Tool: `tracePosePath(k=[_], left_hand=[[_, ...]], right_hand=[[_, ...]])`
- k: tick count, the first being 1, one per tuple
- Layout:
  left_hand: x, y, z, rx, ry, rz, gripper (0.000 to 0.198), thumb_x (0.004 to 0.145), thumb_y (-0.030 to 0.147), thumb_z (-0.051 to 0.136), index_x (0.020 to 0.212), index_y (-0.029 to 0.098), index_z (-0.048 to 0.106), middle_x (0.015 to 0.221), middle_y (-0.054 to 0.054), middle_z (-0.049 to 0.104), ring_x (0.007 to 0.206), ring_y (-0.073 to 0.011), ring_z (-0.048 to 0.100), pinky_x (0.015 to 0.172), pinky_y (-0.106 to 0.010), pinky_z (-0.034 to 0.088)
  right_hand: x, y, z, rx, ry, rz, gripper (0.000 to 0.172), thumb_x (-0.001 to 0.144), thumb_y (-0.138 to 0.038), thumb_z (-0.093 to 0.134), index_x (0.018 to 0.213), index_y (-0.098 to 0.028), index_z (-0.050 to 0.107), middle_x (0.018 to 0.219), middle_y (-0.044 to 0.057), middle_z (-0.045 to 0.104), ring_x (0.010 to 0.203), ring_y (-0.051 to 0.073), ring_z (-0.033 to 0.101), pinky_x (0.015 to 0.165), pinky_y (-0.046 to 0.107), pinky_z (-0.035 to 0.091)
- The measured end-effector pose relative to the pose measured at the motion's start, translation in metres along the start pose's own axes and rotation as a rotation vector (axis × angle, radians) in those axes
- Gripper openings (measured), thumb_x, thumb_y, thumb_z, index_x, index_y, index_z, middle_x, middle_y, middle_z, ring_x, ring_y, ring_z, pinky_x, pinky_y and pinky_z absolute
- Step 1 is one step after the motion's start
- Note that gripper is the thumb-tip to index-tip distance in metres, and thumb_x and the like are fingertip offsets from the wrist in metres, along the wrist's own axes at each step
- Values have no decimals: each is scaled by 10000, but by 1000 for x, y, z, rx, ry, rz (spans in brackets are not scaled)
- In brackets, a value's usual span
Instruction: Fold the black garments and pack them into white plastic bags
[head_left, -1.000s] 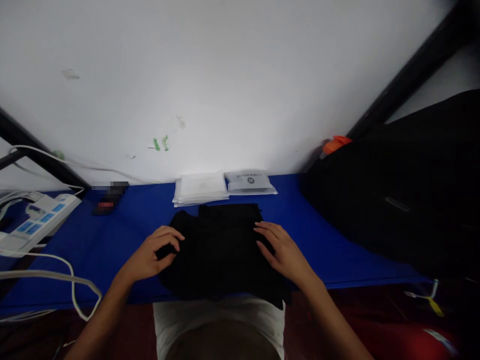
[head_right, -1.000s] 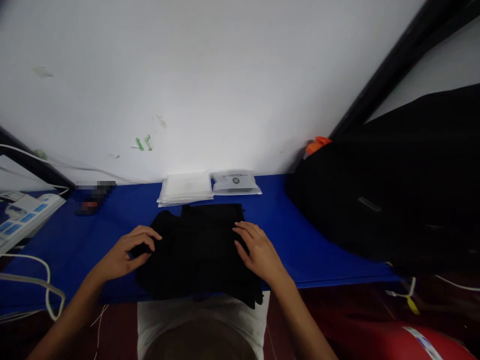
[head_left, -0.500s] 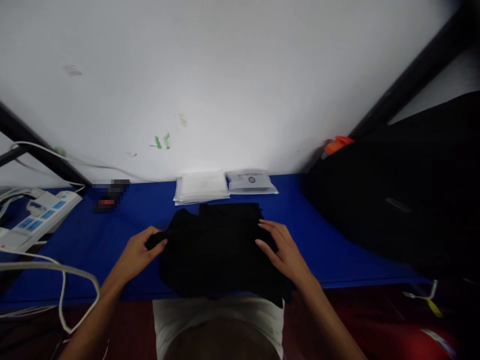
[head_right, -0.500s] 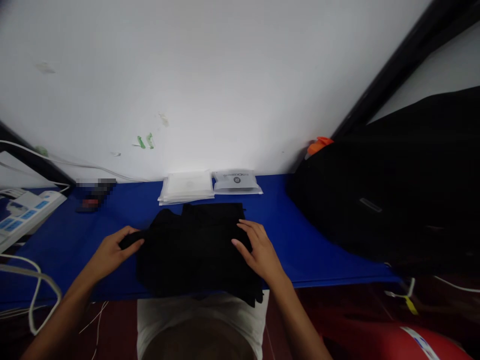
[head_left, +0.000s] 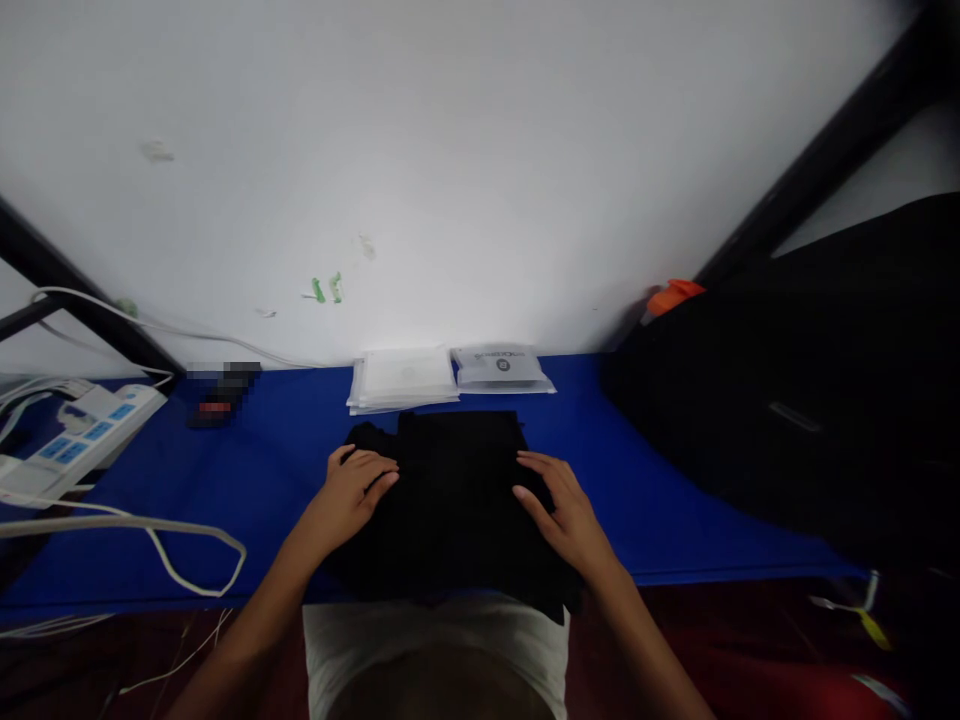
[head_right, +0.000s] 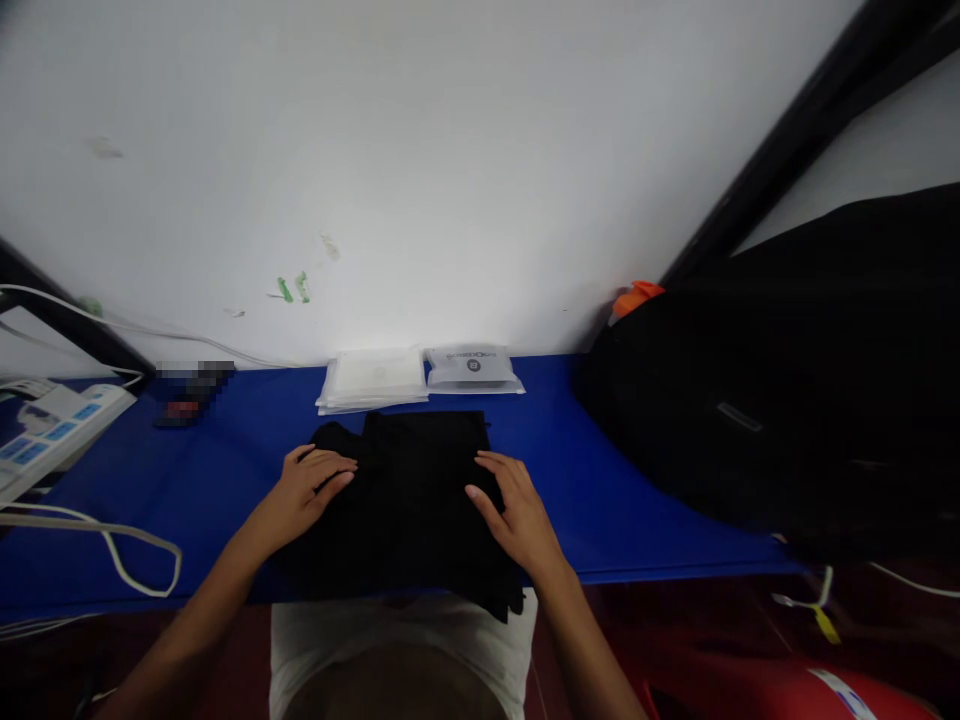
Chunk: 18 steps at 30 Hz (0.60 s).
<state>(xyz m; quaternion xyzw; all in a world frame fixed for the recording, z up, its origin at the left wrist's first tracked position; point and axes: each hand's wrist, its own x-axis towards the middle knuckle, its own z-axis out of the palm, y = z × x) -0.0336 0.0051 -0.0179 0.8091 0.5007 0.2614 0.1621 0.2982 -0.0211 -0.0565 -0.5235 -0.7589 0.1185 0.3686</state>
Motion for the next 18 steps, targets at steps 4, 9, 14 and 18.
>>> tracePosePath(k=[4,9,14,18], left_hand=[[-12,-10,1,6,259,-134,293,952,417,462,1136,237,604,1123,-67,667,1083,-229,601,1013,-452,421],[-28,-26,10,221,386,-359,509,814,647,558,982,174,645,1192,-154,568,1197,-356,479,1014,-535,409],[-28,-35,14,243,261,-379,492,762,661,601,818,177,663,1212,-155,585,1223,-371,451,1028,-534,402],[-13,-20,9,172,417,-315,286,791,487,648,750,209,599,1168,-117,605,1166,-333,493,1004,-522,413]], right_hand=[[-2,0,1,8,10,10,323,965,-416,509,1245,-256,516,1266,98,584,1191,268,530,1007,498,466],[-1,2,1,23,15,23,321,967,-429,499,1240,-261,521,1258,94,590,1185,266,534,1004,493,467],[-2,1,2,32,25,38,319,965,-444,492,1221,-258,539,1247,95,601,1177,269,543,1001,494,468],[-2,-1,1,33,31,50,314,965,-440,491,1209,-253,549,1239,98,607,1173,270,549,995,494,471]])
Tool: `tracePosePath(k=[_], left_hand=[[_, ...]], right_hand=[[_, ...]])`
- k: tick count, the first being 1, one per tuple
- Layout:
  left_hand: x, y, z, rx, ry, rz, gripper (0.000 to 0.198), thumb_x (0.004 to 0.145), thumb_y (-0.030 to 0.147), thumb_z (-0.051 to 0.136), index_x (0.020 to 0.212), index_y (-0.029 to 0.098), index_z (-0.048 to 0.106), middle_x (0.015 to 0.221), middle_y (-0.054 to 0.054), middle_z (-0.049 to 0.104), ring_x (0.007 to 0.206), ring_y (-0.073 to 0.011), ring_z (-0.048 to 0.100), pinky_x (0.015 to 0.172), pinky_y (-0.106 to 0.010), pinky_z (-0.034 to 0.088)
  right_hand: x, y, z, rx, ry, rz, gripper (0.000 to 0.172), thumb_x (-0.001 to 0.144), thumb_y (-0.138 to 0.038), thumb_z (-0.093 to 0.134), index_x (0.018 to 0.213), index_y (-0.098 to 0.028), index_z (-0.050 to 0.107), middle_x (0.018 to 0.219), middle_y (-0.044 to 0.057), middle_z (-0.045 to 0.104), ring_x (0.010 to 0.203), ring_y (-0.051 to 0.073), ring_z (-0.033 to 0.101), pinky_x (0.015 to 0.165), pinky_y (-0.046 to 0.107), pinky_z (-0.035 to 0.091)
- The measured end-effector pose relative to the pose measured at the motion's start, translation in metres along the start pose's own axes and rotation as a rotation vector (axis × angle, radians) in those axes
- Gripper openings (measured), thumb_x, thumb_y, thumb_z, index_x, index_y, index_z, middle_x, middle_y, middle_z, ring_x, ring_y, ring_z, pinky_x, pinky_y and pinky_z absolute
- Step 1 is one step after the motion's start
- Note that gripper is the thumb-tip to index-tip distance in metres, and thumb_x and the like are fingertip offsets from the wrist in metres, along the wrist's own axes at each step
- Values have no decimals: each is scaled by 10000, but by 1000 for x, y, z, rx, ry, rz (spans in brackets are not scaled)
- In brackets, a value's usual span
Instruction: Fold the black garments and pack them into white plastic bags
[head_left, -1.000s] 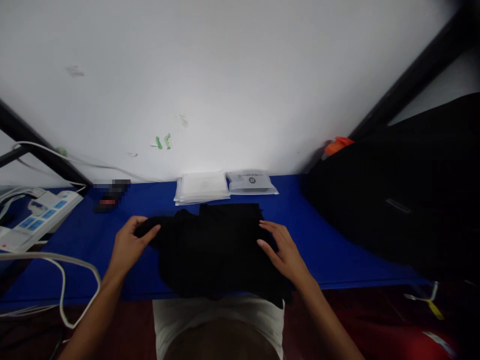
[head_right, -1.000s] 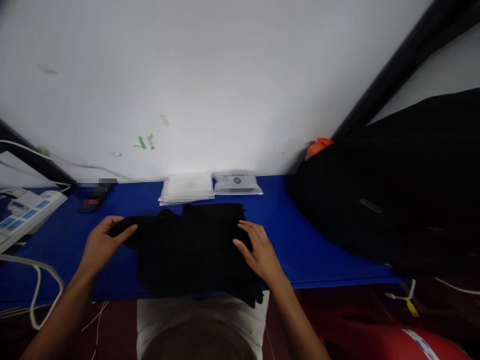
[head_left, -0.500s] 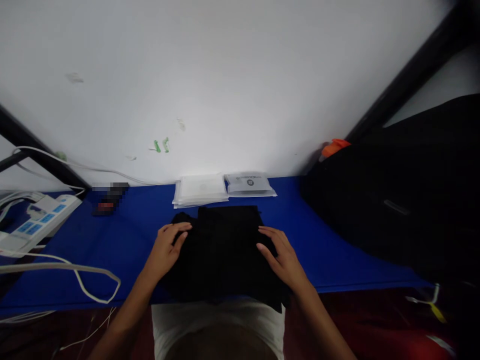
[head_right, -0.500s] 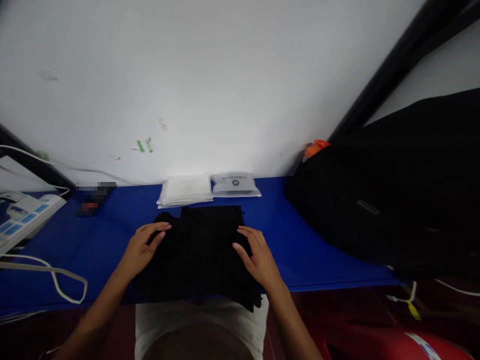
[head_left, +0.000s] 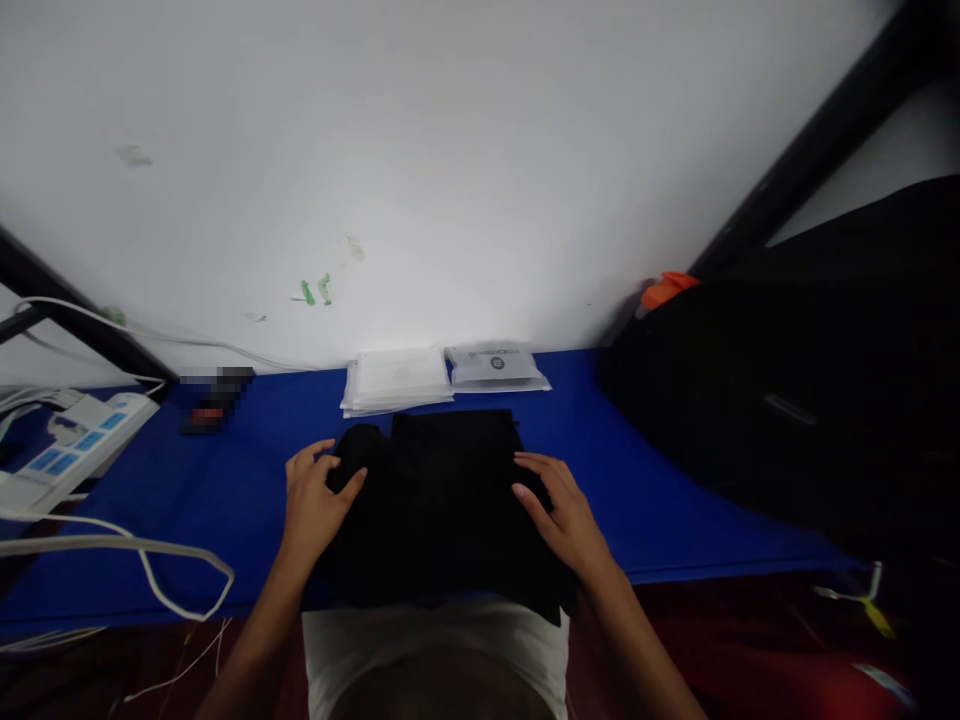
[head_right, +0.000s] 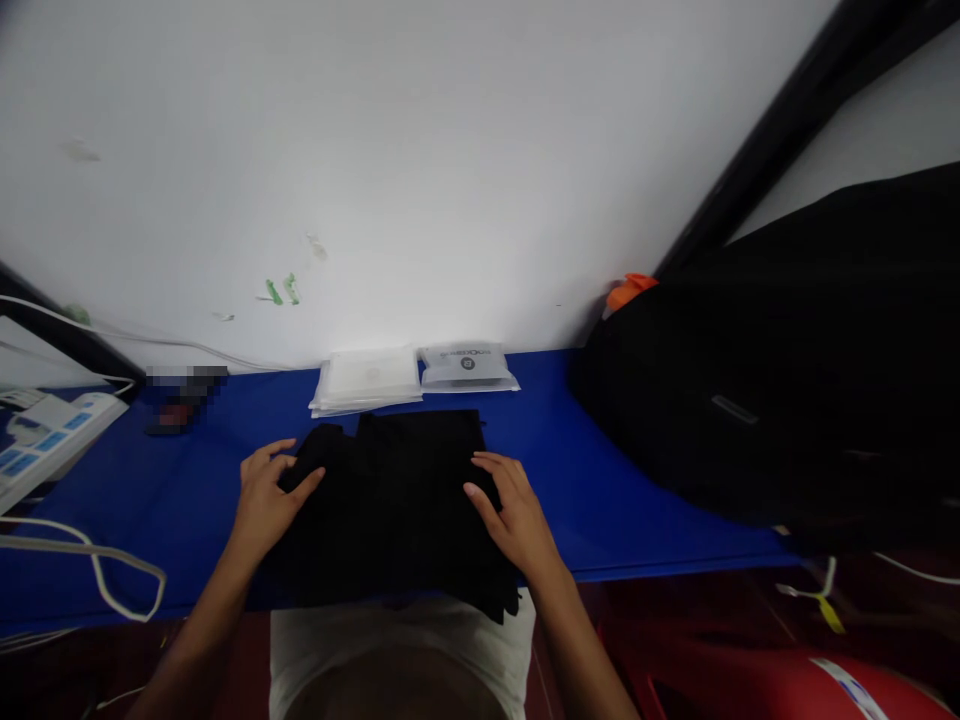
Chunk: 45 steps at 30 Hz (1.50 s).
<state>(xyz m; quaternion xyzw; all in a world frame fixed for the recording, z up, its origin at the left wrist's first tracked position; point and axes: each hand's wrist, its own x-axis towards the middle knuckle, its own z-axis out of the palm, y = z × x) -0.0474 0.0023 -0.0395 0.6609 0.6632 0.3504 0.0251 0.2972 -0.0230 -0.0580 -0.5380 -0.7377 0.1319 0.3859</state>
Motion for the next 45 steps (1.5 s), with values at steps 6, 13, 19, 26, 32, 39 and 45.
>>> tracePosePath(k=[6,13,19,26,32,39,45], left_hand=[[4,59,2,-206,-17,321,123,842,283,651,907,224,565,1150,-82,595,1097,-245,556,948,-426,458],[1,101,24,115,-545,716,412,771,319,749,1111,172,569,1206,-137,600,1115,-315,553,926,-466,426],[9,108,19,-70,-470,708,218,832,181,630,1049,172,608,1106,-86,664,1037,-243,596,913,-401,435],[63,79,14,-188,-562,687,169,949,293,496,1023,230,634,1057,-39,686,1016,-175,619,931,-307,453],[122,25,42,163,-408,420,179,886,182,490,1021,172,608,981,-116,658,968,-266,612,865,-387,445],[127,7,52,268,-439,406,209,920,174,432,1024,201,611,866,-80,670,787,-211,630,701,-289,426],[125,15,36,253,-407,530,285,894,97,416,974,183,675,994,-112,666,934,-239,607,808,-349,447]], right_hand=[[0,-1,0,2,-14,-4,294,971,-411,484,1207,-246,546,1226,105,610,1161,271,556,993,503,468],[-1,-4,-4,-15,-46,-73,268,972,-350,489,1217,-250,533,1155,104,631,1102,272,580,948,501,486],[16,-21,-8,-23,-212,-284,611,844,-309,662,1388,-207,403,1383,162,486,1280,307,446,1033,523,424],[38,-38,0,71,-369,-476,375,619,-59,534,966,-202,528,1339,155,555,1307,291,457,1037,515,414],[25,-51,2,87,-511,-342,469,541,-6,524,963,-208,491,1382,153,528,1346,278,432,1058,486,420],[16,-53,3,-8,-594,-245,977,503,56,448,1451,-157,345,1541,157,340,1438,251,296,1142,464,363],[13,-45,5,-42,-590,-266,1017,496,73,407,1478,-185,346,1548,130,341,1436,230,301,1144,451,363]])
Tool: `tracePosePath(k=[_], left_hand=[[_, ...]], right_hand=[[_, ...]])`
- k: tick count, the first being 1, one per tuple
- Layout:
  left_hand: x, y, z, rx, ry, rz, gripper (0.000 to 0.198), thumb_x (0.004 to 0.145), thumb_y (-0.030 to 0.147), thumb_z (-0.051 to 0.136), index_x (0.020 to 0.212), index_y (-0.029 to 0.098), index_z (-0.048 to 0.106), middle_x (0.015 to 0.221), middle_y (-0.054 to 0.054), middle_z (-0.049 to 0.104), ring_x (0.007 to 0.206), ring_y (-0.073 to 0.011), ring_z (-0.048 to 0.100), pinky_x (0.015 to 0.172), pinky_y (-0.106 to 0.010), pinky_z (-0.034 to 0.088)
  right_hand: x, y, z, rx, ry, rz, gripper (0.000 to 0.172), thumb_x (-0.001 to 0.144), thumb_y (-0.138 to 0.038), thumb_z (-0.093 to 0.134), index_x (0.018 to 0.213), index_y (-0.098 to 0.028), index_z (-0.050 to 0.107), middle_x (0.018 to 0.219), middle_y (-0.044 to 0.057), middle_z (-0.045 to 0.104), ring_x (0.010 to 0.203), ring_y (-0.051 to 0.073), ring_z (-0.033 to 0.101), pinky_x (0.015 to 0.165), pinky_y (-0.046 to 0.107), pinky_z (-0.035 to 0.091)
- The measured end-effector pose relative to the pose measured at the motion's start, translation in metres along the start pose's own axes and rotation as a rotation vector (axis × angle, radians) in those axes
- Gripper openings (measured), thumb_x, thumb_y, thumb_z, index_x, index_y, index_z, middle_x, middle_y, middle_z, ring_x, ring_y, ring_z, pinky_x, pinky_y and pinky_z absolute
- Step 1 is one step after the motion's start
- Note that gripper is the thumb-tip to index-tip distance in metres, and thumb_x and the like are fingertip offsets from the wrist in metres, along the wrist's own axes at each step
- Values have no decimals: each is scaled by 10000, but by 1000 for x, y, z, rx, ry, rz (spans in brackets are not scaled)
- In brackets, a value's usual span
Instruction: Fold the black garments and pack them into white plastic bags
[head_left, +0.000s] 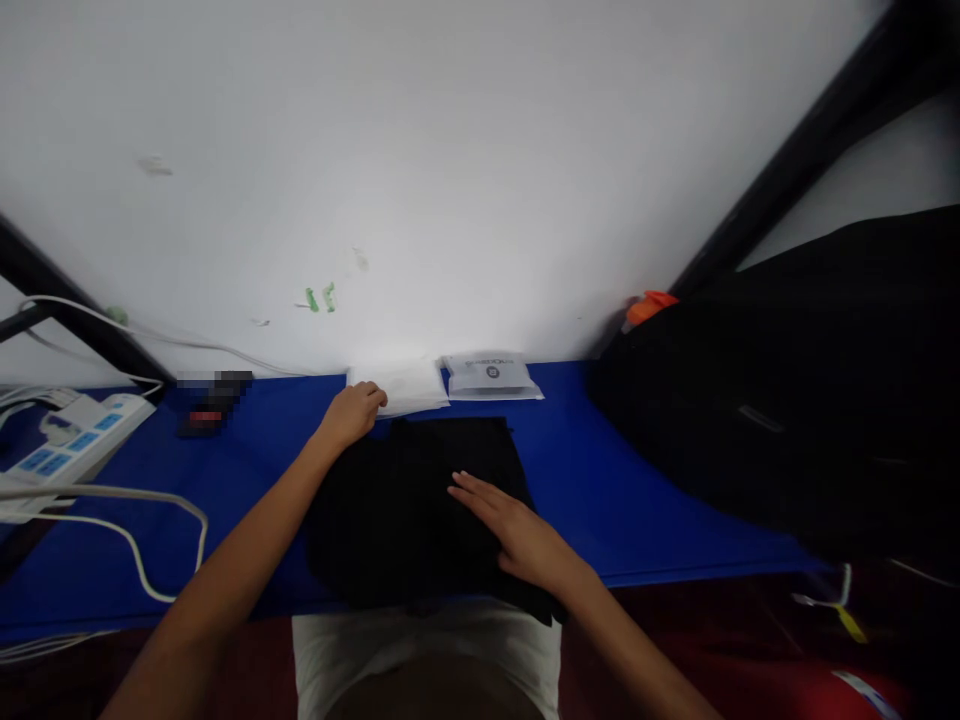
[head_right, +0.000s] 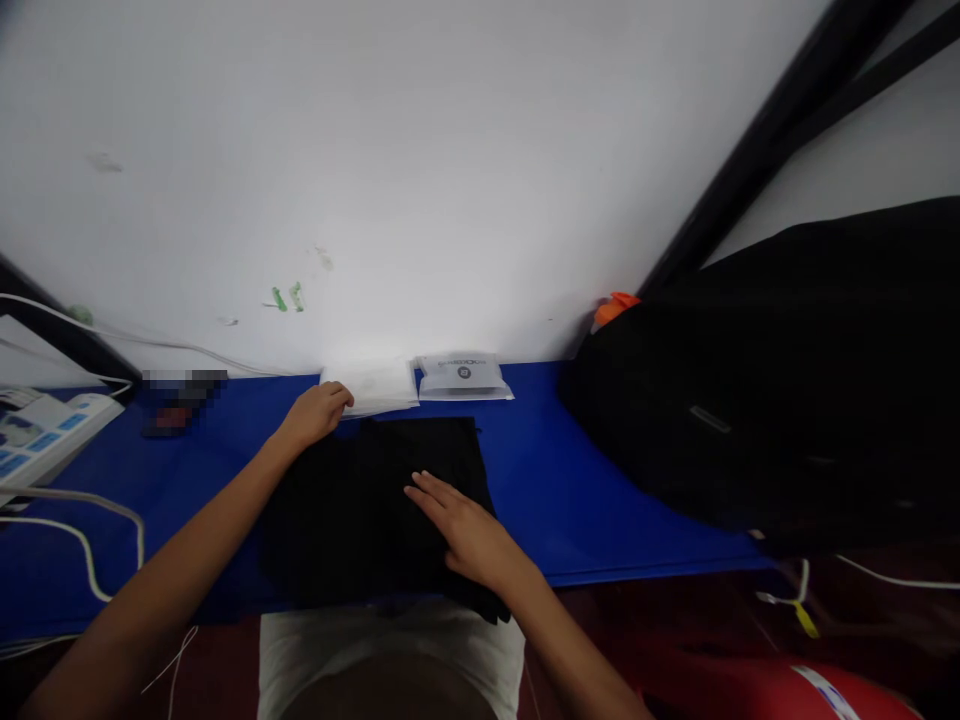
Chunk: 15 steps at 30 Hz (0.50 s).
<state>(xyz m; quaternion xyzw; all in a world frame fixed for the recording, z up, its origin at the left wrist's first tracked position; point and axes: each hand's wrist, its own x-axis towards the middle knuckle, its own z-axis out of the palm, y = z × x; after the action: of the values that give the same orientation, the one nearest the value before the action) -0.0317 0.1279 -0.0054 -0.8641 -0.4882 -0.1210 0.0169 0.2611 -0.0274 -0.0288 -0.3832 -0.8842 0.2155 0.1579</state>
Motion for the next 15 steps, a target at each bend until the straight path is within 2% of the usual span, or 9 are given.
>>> tracePosePath(k=[2,4,8,10,12,15], left_hand=[[-8,8,-9,1,38,37,309,888,90,422,1008,183,691,1060,-124,647,1010,-257,578,865,-390,444],[-20,21,-17,-4,85,82,327,881,99,449,1086,193,685,1084,-124,633,1046,-269,554,896,-424,443],[-54,59,-31,-71,209,282,461,864,63,459,1279,214,592,1107,-104,607,1039,-255,525,928,-433,452],[-71,79,-35,-145,239,371,584,827,15,446,1378,205,499,1128,-102,583,1050,-246,510,950,-419,459],[-86,98,-35,-208,228,431,720,787,-7,437,1472,205,365,1163,-107,558,1089,-252,498,979,-433,456],[-100,116,-28,-230,156,448,819,772,-1,424,1534,209,211,1195,-122,553,1138,-271,498,1019,-484,436]], right_hand=[[-2,3,-1,-17,9,-30,1013,502,70,404,1481,-187,347,1539,126,360,1417,222,341,1129,428,386],[-5,4,-5,-37,77,-106,987,548,54,418,1499,-188,311,1539,126,361,1400,227,374,1105,418,417],[-5,-2,-14,-109,303,-358,813,776,-43,442,1537,-174,188,1544,142,347,1429,270,311,1085,460,430],[-1,-7,-16,-167,342,-420,716,858,-76,402,1532,-199,195,1515,135,401,1427,271,317,1074,470,438],[6,-11,-14,-233,307,-386,655,864,-82,406,1498,-194,284,1449,143,483,1369,280,414,1039,455,472],[17,-15,-5,-318,178,-180,579,772,-32,467,1340,-136,499,1237,159,621,1112,281,609,916,415,552]])
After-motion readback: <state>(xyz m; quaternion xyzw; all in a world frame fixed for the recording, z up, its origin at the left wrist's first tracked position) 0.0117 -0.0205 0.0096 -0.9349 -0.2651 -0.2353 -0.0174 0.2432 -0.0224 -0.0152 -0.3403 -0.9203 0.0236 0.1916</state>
